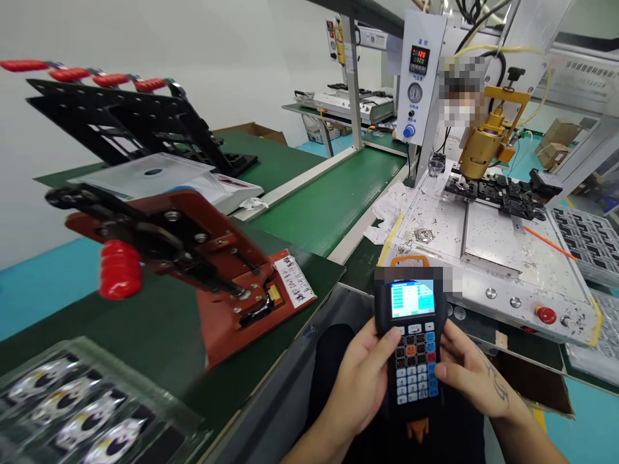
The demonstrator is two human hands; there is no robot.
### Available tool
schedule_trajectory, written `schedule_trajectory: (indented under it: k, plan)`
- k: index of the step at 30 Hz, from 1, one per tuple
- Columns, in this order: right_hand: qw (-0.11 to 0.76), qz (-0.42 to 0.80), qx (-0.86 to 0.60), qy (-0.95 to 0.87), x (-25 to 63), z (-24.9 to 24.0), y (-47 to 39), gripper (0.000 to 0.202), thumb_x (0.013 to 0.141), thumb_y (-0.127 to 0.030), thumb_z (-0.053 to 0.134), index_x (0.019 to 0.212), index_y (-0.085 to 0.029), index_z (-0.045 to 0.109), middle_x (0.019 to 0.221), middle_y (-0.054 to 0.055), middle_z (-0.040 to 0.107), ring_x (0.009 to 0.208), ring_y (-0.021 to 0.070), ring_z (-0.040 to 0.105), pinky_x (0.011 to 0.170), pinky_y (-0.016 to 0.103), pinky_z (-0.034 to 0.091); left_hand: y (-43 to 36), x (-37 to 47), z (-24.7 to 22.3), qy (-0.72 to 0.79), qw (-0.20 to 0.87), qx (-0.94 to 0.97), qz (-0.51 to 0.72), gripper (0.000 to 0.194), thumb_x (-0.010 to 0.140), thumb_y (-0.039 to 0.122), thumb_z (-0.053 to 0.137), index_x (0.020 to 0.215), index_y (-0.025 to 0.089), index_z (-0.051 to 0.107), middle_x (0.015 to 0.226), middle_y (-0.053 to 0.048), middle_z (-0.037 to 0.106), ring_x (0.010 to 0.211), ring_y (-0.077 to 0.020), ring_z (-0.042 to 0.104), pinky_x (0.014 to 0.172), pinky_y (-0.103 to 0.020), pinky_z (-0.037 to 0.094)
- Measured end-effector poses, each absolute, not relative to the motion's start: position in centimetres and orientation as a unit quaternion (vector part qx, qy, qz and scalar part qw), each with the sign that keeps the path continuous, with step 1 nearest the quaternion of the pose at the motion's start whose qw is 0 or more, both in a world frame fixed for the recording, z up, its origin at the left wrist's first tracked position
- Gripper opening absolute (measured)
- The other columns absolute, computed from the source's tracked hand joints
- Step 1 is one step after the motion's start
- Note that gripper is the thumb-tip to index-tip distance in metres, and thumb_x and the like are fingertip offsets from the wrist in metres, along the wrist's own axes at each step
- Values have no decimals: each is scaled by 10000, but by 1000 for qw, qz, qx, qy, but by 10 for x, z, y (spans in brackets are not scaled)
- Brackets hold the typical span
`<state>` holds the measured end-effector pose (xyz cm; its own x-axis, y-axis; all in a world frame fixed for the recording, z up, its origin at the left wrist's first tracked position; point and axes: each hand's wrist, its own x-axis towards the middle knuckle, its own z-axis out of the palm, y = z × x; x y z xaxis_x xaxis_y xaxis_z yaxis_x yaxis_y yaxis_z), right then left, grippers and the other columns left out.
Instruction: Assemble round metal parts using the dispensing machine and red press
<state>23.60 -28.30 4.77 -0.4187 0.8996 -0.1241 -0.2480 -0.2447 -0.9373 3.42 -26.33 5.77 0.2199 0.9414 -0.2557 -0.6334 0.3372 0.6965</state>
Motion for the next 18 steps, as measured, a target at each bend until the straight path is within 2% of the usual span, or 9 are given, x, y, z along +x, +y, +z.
schedule_trajectory:
  k: [3,5,7,10,14,18]
  plan:
    - [411,688,-345,-489,243,51,-286,609,1007,-425,793,1561,-312,568,1493,138,682,1386,311,649,1185,524,480,-230,4,67,374,677,229,591,547,795,467,972,1191,148,770,1083,-132,860,1026,-338,820,980,-476,649]
    - [394,669,-360,-518,249,48,-291,571,1027,-456,765,1546,-297,586,1477,159,689,1377,323,653,1170,545,492,-191,-19,74,418,601,246,636,507,869,472,917,1229,166,736,1117,-106,851,1011,-296,816,947,-422,658]
    - [366,659,-383,-534,255,40,-297,567,1032,-477,752,1539,-279,595,1432,170,710,1327,327,679,1150,557,504,-143,-37,79,490,542,276,624,399,1005,481,781,1266,192,695,1123,-72,835,969,-241,803,901,-372,661]
    - [340,654,-416,-533,260,17,-303,594,1008,-536,760,1515,-264,615,1340,169,748,1216,320,724,1102,560,536,-72,-46,78,538,539,282,583,313,1091,393,681,1308,168,671,1151,-82,798,949,-221,784,887,-388,661]
    - [343,642,-428,-536,269,-21,-304,615,957,-612,783,1446,-256,671,1280,170,776,1162,332,752,1049,543,568,-7,-31,61,590,577,289,485,371,1067,371,718,1376,172,672,1349,-118,715,1116,-270,745,939,-478,658]
    - [357,638,-435,-526,290,-39,-301,616,893,-653,833,1370,-275,739,1230,167,803,1105,335,774,1003,522,594,24,-15,43,621,599,319,393,386,1062,368,725,1392,177,667,1388,-124,700,1161,-285,733,971,-499,648]
